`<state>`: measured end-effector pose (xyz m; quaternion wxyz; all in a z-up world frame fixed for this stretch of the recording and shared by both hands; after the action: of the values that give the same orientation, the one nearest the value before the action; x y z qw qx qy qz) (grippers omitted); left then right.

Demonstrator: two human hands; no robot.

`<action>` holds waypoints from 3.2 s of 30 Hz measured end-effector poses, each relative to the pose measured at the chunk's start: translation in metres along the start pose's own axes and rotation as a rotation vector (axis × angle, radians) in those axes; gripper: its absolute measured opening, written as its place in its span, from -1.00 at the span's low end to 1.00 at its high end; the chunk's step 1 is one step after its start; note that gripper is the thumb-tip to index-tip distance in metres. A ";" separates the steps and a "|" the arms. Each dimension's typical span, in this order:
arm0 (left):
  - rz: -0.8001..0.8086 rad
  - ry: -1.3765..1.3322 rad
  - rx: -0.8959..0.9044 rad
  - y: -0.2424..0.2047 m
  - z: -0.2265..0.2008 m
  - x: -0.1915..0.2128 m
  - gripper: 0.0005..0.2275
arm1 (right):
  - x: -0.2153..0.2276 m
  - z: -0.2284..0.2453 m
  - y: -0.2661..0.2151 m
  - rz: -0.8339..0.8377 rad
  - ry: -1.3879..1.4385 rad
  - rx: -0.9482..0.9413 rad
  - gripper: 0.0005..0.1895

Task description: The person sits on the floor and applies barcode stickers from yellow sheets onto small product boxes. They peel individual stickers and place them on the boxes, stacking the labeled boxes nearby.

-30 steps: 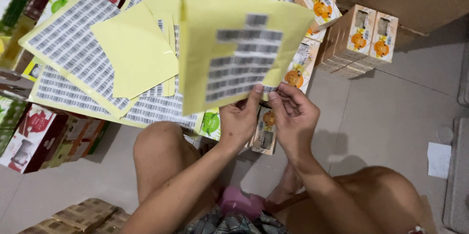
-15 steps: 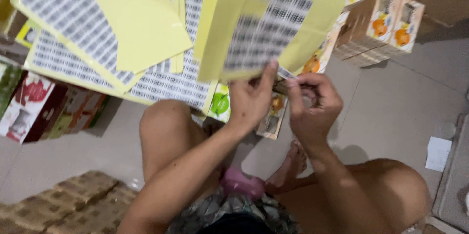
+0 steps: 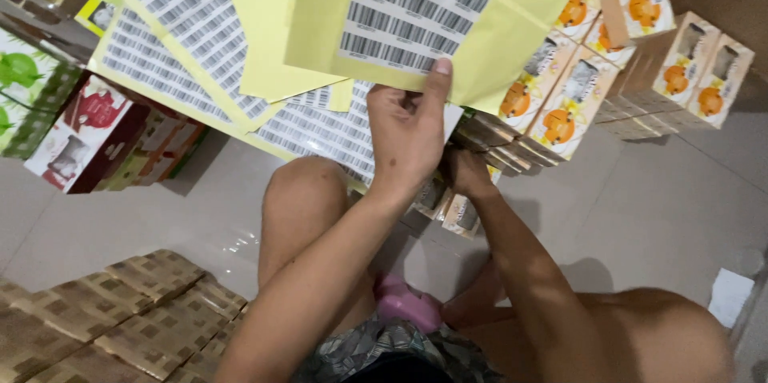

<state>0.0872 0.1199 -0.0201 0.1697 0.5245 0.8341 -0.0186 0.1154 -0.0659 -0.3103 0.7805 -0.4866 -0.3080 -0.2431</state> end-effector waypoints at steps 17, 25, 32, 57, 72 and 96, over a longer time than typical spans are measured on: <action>0.177 0.048 0.075 -0.004 0.014 -0.017 -0.77 | -0.030 -0.009 -0.107 -0.444 0.773 -0.519 0.08; 0.205 0.053 0.097 -0.008 0.025 -0.018 -0.83 | -0.073 -0.010 -0.100 -0.434 0.728 -0.716 0.32; 0.176 0.012 0.143 -0.011 0.058 -0.021 -0.82 | -0.108 0.001 -0.016 -0.599 0.305 -0.800 0.20; 0.095 0.047 0.610 -0.019 -0.005 -0.068 -0.70 | 0.265 -0.250 -0.240 0.081 0.493 -0.451 0.05; -0.079 0.484 0.441 0.003 0.065 -0.076 -0.82 | 0.333 -0.423 -0.101 -0.752 0.364 -0.979 0.04; 0.079 0.529 0.468 -0.015 0.028 -0.132 -0.77 | 0.329 -0.341 -0.084 -0.831 0.310 -0.718 -0.07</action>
<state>0.1333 -0.0074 -0.0082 -0.1762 0.5677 0.8014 -0.0663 0.3691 -0.4368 -0.1380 0.4414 -0.5179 -0.2535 -0.6876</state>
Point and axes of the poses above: each hand's wrist, its own y-axis towards the middle knuckle, its own x-axis out of the back of the hand, z = x × y, the point moved 6 cm from there along y, towards the middle knuckle, and after that the axes turned 7 degrees about z, right-handed, at the moved point
